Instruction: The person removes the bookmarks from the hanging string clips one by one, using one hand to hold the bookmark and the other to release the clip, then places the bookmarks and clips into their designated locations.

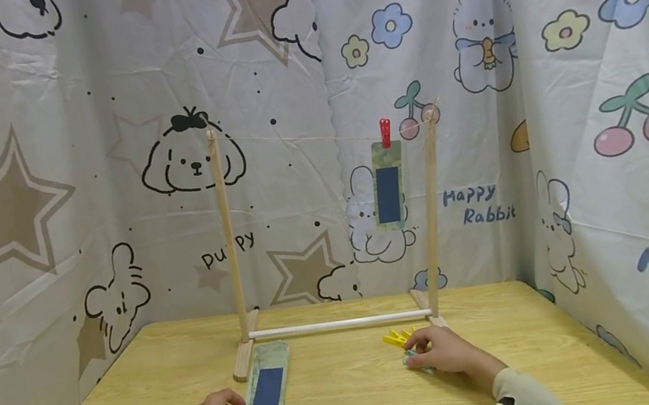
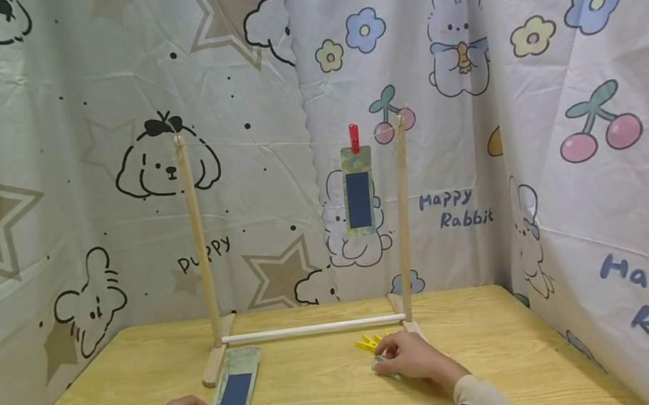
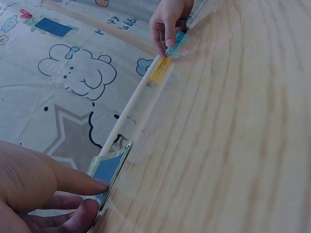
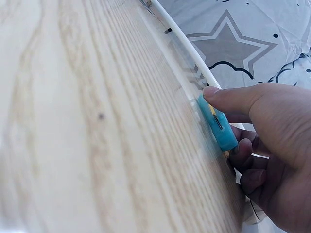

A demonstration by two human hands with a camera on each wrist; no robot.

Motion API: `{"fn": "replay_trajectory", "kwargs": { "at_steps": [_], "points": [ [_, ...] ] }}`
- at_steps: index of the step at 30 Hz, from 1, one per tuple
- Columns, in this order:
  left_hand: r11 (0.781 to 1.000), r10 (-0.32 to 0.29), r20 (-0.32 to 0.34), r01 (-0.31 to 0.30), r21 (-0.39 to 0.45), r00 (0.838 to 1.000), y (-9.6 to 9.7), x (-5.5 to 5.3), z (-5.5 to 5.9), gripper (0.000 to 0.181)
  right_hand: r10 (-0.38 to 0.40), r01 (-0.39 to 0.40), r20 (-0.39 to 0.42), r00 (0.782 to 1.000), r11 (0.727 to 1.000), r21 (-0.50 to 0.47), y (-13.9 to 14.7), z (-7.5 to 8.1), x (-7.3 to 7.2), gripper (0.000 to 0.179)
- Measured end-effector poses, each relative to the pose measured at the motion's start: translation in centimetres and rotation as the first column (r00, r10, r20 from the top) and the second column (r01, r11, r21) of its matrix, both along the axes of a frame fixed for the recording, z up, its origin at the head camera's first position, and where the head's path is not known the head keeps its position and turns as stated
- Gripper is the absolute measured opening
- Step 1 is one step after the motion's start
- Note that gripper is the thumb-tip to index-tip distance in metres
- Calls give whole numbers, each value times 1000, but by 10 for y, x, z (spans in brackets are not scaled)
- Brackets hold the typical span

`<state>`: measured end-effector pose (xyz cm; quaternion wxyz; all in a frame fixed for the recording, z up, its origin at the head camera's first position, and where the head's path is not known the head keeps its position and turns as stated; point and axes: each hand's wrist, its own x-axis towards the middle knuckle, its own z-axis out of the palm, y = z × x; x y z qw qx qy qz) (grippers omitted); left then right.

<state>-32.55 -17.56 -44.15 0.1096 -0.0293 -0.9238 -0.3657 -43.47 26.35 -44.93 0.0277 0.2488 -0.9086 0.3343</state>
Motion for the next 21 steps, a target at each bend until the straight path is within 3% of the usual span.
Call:
{"fn": "replay_trajectory", "kwargs": {
  "at_steps": [21],
  "points": [
    [1000,-9,6,9,24,1000,-2,-2,-1,29,-8,8,11,1000,1000,1,1,-3,-3,29]
  ]
}}
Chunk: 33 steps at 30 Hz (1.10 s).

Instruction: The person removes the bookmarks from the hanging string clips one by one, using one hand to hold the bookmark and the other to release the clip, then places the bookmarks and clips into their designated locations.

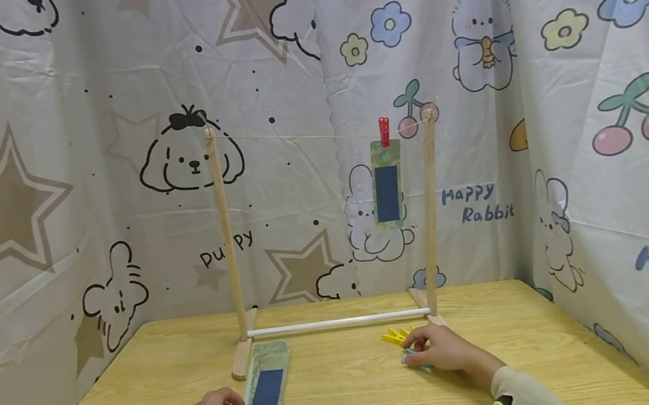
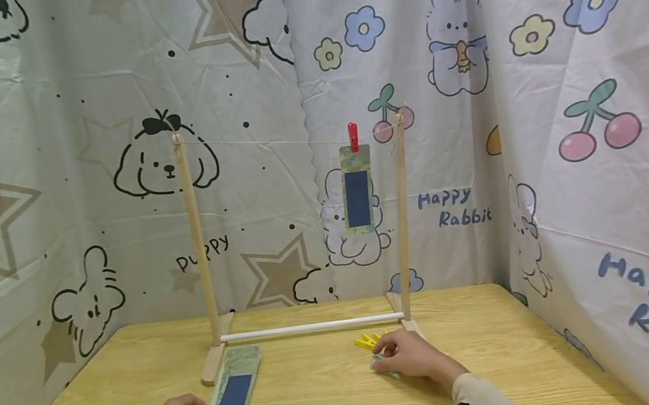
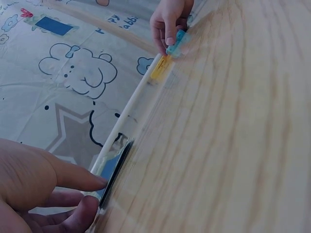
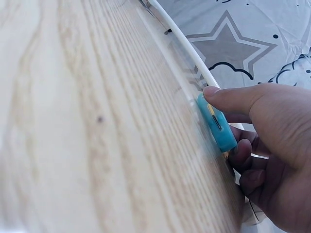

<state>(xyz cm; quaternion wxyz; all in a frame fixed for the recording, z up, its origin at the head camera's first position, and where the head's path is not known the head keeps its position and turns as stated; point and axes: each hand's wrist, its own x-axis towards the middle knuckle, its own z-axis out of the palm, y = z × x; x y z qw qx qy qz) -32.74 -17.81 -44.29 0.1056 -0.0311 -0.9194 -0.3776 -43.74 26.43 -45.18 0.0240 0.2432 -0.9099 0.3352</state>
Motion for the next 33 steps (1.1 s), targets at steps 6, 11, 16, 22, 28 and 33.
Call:
{"fn": "replay_trajectory", "kwargs": {
  "at_steps": [6,11,16,22,28,33],
  "points": [
    [1000,-1,14,1,15,1000,0,1,1,29,-5,5,0,1000,1000,-6,0,0,1,28],
    [999,18,-7,-18,37,1000,1,0,2,29,-40,39,-31,999,999,-15,0,2,1,25],
    [999,31,-24,-30,35,999,1,0,3,29,-102,102,-1,995,991,-90,-1,6,-1,24],
    [998,55,-43,-54,15,998,0,1,5,27,-101,167,210,973,930,-327,-4,19,4,36],
    [997,82,-98,-80,23,992,1,1,7,24,-44,211,332,942,848,-486,-2,24,3,45],
    [997,74,-100,-71,33,992,1,0,7,24,-15,193,328,945,834,-517,-1,25,3,44]
  ]
}}
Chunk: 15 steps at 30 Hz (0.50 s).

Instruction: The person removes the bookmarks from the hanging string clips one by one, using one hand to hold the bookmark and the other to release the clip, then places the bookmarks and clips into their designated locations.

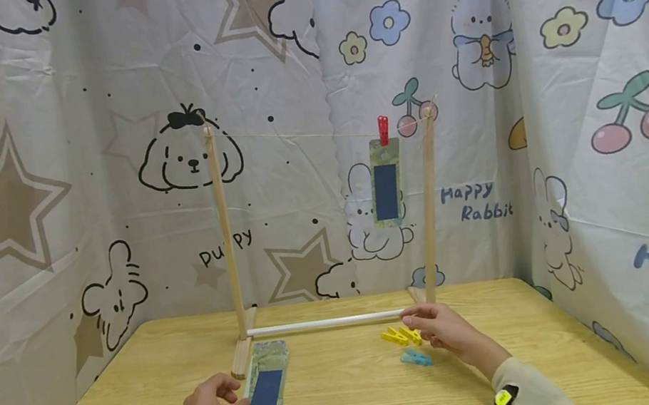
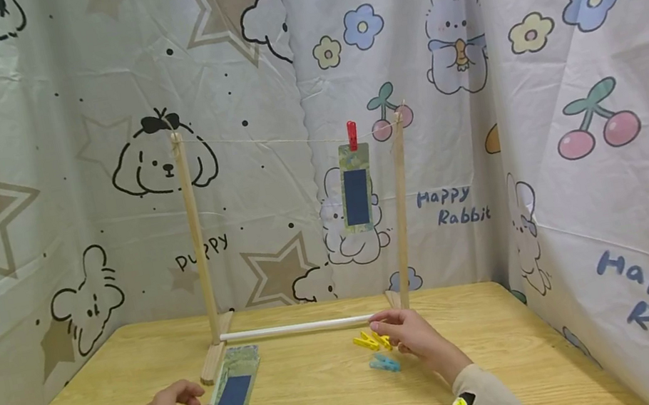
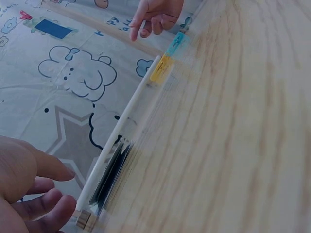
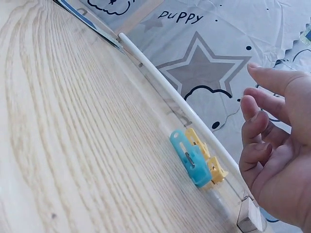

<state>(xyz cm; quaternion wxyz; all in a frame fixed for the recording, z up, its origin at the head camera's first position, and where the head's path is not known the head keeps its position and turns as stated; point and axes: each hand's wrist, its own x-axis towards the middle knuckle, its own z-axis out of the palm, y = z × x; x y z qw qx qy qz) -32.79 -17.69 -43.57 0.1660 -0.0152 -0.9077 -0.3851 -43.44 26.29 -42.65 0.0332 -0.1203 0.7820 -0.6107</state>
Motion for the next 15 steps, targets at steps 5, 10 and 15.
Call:
{"fn": "replay_trajectory", "kwargs": {
  "at_steps": [5,10,15],
  "points": [
    [996,-42,2,42,75,999,2,-1,-1,27,-5,4,-11,1000,1000,-29,1,4,3,44],
    [965,-121,27,111,237,992,9,-3,2,35,-20,17,-29,999,997,-81,4,12,6,43],
    [940,-190,3,181,288,982,16,-9,8,39,19,-37,-77,997,970,-239,8,21,7,27]
  ]
}}
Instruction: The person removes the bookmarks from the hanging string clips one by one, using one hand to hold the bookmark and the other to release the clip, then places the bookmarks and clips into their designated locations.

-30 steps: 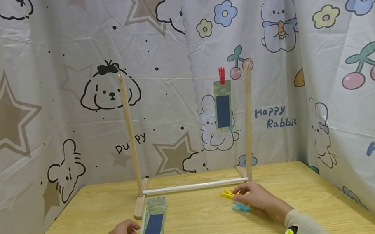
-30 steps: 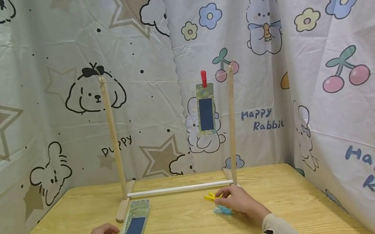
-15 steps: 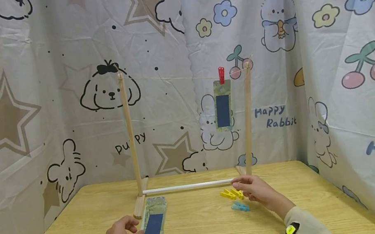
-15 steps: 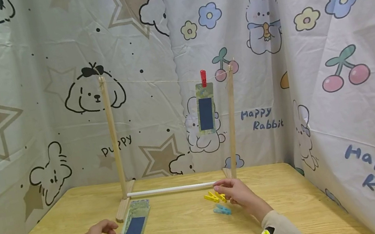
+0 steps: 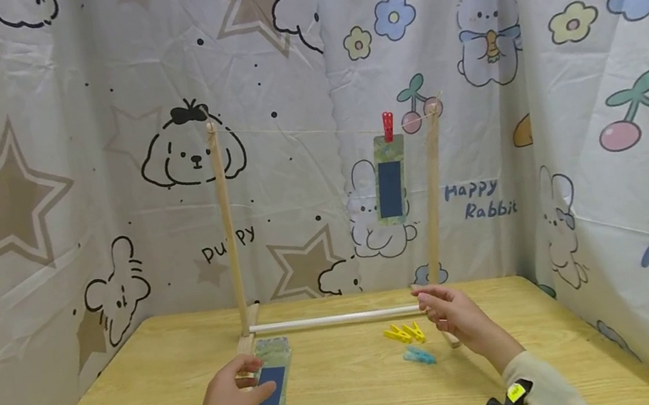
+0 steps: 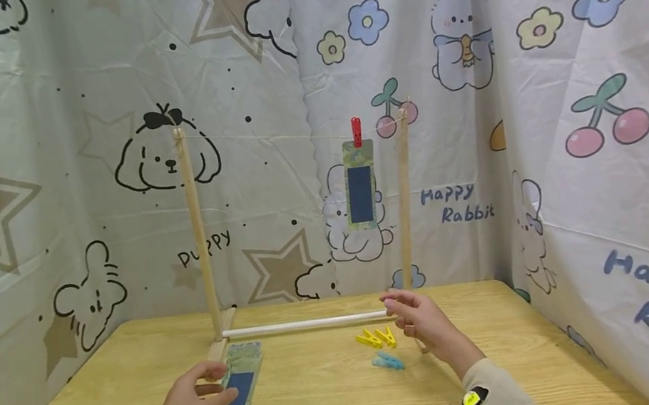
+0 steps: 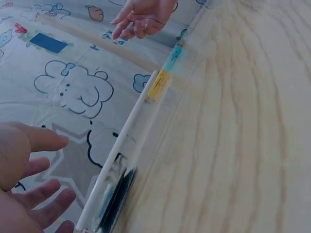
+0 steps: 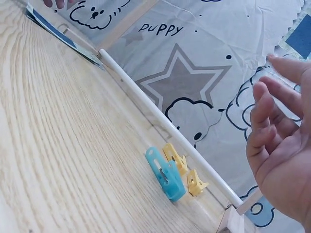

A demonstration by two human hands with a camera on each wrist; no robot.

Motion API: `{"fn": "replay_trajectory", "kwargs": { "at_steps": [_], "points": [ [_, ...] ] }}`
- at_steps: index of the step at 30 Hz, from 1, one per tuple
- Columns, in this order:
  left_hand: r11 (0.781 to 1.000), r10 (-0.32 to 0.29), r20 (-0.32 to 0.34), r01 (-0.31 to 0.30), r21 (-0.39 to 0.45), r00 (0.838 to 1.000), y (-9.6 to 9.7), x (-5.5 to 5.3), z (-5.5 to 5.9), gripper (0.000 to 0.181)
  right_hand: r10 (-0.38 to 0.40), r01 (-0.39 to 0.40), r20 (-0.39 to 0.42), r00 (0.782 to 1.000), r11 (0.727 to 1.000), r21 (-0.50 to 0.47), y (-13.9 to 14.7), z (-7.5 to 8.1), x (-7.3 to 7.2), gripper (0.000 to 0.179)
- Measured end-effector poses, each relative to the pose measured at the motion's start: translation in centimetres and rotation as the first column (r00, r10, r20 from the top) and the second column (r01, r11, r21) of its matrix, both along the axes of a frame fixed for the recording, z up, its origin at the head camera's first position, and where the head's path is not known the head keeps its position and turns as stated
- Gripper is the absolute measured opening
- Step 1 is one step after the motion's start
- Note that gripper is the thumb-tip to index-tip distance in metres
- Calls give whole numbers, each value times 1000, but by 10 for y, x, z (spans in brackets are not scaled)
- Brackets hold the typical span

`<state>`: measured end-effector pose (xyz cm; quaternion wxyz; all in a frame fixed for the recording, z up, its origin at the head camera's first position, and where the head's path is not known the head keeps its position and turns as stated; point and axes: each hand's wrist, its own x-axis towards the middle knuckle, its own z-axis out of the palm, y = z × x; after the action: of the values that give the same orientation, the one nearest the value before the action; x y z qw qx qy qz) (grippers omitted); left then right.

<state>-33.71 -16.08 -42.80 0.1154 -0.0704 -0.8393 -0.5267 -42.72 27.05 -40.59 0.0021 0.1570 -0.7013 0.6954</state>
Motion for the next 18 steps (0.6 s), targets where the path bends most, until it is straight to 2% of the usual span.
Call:
{"fn": "replay_trajectory", "kwargs": {
  "at_steps": [2,5,9,11,15,18],
  "points": [
    [999,-29,-11,29,16,1000,3,-2,2,38,46,-48,-21,999,997,-68,2,1,1,20],
    [995,-94,-25,95,30,995,5,-2,5,39,122,-128,-49,991,982,-137,4,3,0,20],
    [977,-208,-40,210,36,977,7,-3,10,43,194,-206,-80,978,959,-193,4,10,-1,26],
    [968,-246,-44,248,40,968,9,-4,13,46,224,-239,-89,970,940,-244,3,14,-1,29],
    [959,-276,-58,279,50,959,14,-9,19,48,283,-299,-98,954,887,-351,3,22,-2,36],
    [956,-286,-60,289,47,956,19,-13,25,48,315,-329,-101,944,863,-383,4,28,-1,40]
  ]
}}
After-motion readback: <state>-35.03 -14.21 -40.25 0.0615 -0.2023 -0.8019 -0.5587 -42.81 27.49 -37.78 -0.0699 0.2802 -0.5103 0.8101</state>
